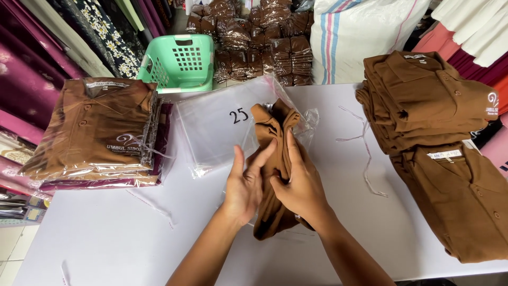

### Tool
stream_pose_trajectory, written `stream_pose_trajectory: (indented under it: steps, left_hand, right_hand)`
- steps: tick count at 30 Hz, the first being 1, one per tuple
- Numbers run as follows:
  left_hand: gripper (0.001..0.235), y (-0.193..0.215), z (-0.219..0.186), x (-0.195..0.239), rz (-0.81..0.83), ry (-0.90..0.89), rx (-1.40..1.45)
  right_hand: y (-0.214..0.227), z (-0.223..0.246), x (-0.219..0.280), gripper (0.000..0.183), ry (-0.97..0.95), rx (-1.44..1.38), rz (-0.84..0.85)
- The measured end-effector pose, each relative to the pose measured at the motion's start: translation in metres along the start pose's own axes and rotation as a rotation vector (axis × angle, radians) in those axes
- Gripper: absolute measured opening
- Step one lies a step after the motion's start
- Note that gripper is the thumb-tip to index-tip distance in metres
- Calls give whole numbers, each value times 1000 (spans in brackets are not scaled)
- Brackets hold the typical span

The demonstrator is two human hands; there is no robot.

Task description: Packing folded brown shirts into clear plastic bags on a white table.

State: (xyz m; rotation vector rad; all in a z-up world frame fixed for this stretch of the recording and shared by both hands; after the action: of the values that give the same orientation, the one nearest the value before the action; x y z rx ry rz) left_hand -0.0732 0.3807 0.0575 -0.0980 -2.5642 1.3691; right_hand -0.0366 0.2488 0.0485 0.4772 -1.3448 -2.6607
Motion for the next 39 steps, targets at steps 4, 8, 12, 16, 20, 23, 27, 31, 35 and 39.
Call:
stream_pose_trajectory:
  steps: [4,8,12,16,20,23,27,31,35,39]
  left_hand:
    - [46,49,0,-40,-346,-144,-95]
    - [84,84,3,-80,-189,-226,-106]
    - [50,92,15,-103,-109,-332,28]
    - [59,56,20,-95,-225,-372,16]
    - [65,45,26,-96,-291,-391,3]
    - [63,39,18,-89,-220,-416,-95]
    - [79,90,0,-69,214,-317,-818]
    - [104,83,-4,-31,512,-284,-1634]
    - [79,107,20,-33,576,-355,-2033]
    - [10,108,25,-33,508,-842,-1877]
  right_hand:
    - [10,5,2,101,67,-30,-57]
    - [9,10,8,97,233,-126,-46]
    - [8,9,13,94,132,-29,13]
    - [18,20,15,105,25,52,68]
    - [15,3,6,109,59,85,48]
    - [19,-11,3,95,119,-40,-16]
    - [43,-19,5,85,153,-117,-173]
    - [80,-23,-4,88,61,-124,-96]
    - [86,-29,-7,88,78,-82,-190]
    - [88,-32,-5,87,57,-105,-188]
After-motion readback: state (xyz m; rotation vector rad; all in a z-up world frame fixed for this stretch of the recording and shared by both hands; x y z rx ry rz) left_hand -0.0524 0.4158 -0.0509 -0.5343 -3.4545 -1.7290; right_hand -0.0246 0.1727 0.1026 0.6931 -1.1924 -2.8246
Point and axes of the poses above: each hand's wrist, its own x-axis away from the middle knuckle, its own y-axis out of the back of the hand, z = x × y, the point moved 1 cm from there along -x, towards the middle knuckle, and after that the axes turned 15 degrees about x, right-handed, at the moved point
